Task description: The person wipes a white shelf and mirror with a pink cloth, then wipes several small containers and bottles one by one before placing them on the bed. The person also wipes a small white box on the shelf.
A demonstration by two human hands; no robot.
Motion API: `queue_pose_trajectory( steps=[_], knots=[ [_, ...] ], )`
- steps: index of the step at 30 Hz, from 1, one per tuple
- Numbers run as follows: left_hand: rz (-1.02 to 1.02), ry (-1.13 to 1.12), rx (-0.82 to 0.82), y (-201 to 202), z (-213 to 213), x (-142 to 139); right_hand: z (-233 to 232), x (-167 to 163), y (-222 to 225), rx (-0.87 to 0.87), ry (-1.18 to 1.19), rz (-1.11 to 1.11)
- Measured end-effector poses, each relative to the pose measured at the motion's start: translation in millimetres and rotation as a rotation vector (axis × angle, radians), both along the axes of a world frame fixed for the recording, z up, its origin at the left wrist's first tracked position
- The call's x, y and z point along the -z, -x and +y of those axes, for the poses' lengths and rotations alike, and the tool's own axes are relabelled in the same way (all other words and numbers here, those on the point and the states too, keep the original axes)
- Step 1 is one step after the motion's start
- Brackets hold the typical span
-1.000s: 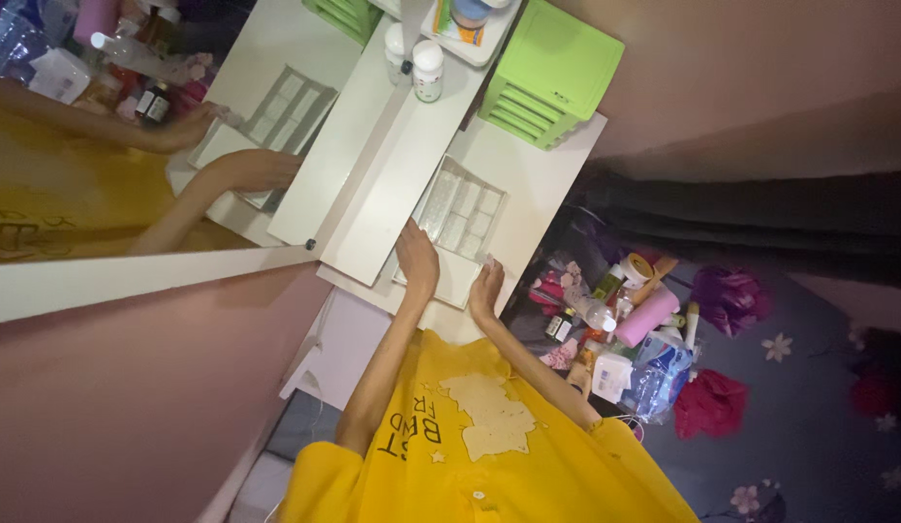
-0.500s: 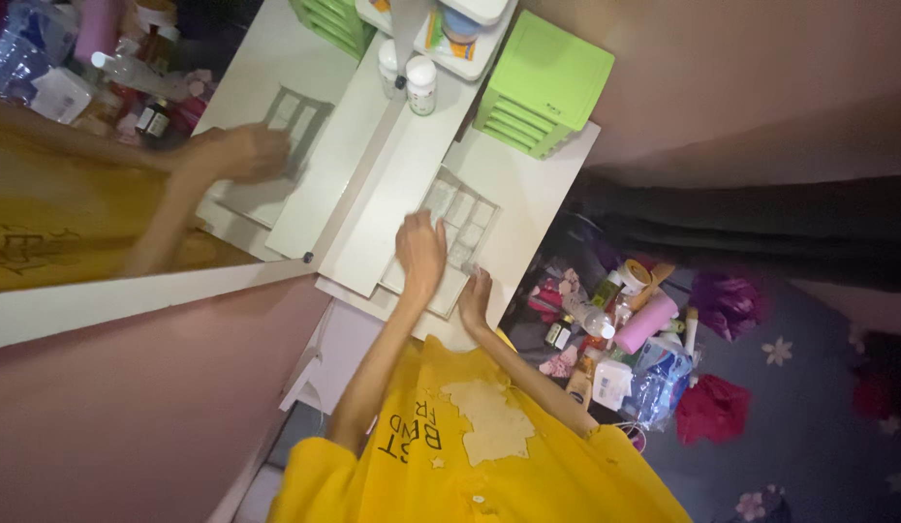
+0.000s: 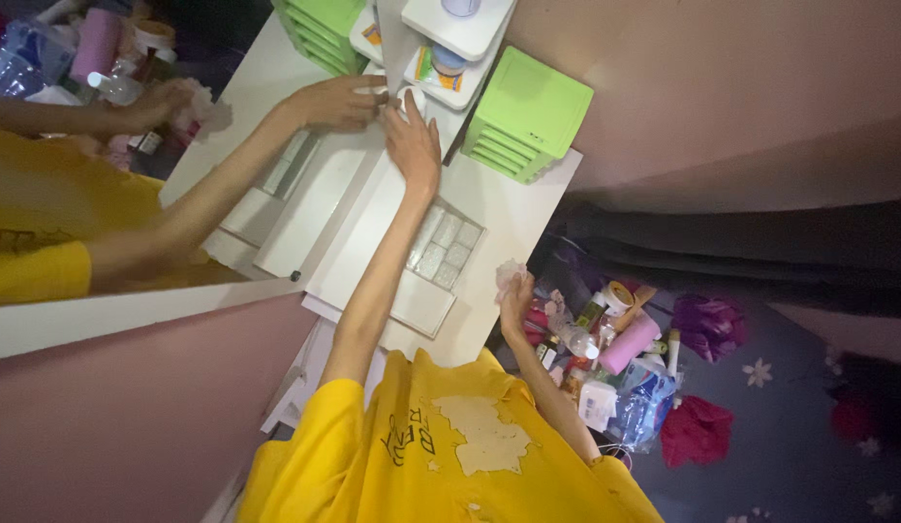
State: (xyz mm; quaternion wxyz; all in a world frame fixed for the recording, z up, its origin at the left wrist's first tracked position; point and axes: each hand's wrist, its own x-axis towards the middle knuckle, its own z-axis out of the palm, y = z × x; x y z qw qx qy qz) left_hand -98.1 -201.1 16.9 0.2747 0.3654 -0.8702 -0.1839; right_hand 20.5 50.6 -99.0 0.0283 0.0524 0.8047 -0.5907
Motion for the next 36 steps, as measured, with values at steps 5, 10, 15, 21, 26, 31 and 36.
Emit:
queue_pose_trajectory(
  steps=[5,10,15,21,26,31,36],
  knots=[
    [-0.071,0.036,-0.057,14,7,13,8,4,-6,-0.039,0.141,-0.071],
    [0.111,-0.129,0.043,-10,10,28,7,11,6,0.008,0.247,-0.116],
    [0.638,-0.8,0.524,-76,24,49,-4,-2,27,-0.036,0.271,0.166],
    [0.558,-1.731,0.642,-136,44,48,-39,-95,28,-0.336,0.287,0.401],
    [0.611,-1.946,0.537,-142,46,41,-59,-134,-16,-0.58,0.058,0.678],
    [0.534,-1.8,0.479,-148,53,54,-31,-119,-49,-0.717,-0.03,0.8],
    [0.45,-1.729,0.646,-162,67,61,-35,-103,-14,-0.633,-0.04,0.967]
  ],
)
